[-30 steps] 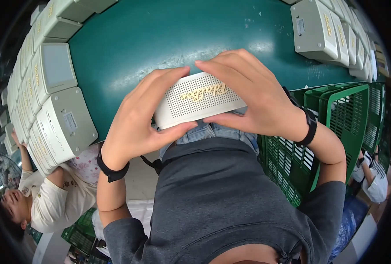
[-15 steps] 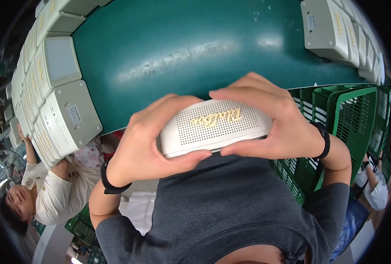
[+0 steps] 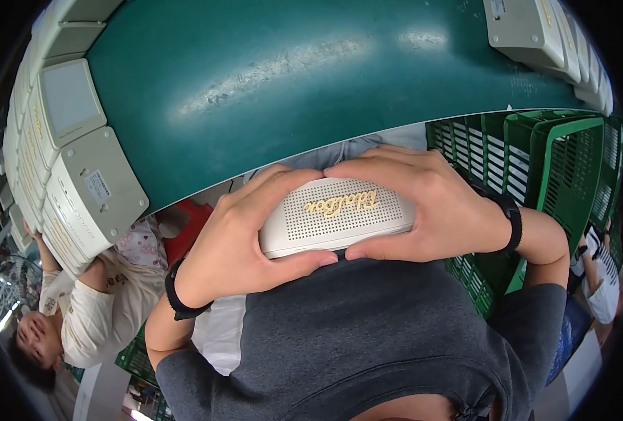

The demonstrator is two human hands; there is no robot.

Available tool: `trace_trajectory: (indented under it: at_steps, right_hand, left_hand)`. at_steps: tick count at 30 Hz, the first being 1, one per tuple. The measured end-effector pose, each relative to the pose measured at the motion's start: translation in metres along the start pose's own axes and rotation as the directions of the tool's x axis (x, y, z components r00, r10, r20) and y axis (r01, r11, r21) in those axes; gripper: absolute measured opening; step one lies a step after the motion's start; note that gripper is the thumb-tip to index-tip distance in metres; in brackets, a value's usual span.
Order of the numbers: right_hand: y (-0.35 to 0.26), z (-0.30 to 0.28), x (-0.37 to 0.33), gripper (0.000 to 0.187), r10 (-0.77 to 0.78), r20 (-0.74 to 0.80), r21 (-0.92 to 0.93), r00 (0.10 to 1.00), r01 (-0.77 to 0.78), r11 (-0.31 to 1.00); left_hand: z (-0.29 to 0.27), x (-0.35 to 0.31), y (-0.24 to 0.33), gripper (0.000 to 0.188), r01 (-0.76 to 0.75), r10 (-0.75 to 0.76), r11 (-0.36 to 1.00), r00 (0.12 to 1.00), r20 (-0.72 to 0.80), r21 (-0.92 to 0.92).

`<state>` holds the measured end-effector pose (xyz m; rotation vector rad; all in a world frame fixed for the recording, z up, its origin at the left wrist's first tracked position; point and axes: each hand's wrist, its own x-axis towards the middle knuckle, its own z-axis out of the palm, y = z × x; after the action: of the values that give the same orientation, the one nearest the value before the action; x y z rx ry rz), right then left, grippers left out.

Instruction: The person picks up a white speaker, turns it over to inspect all sides, and presses the buttons on the side. They then place the speaker back on the table and repeat the process with another speaker.

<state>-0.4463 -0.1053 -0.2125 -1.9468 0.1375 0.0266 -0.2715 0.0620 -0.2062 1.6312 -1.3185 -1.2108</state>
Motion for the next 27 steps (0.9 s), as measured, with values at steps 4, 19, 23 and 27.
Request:
trace_trajectory:
  at_steps: [4,19,23,27]
  right_hand:
    - [-0.001,0.006,-0.006,0.067,-0.026,-0.035,0.022,0.999,0.027,0.999]
    - [-0.009,0.012,-0.021,0.06,-0.096,-0.108,-0.05,0.989,0.091,0.995]
    - [-0.01,0.008,-0.022,0.067,-0.066,-0.041,-0.043,0.997,0.064,0.997]
    - [-0.01,0.009,-0.022,0.069,-0.076,-0.024,-0.074,0.997,0.074,0.995]
  left_hand:
    - [0.005,-0.003,0.004,0.066,-0.01,0.011,0.999,1.0,-0.006,0.034]
    - [0.021,-0.012,0.009,0.062,-0.129,0.143,0.984,0.984,-0.11,0.124]
    - [0.025,-0.013,0.007,0.062,-0.174,0.19,0.977,0.973,-0.134,0.121]
    - [0.024,-0.015,0.004,0.063,-0.19,0.208,0.971,0.971,-0.121,0.145]
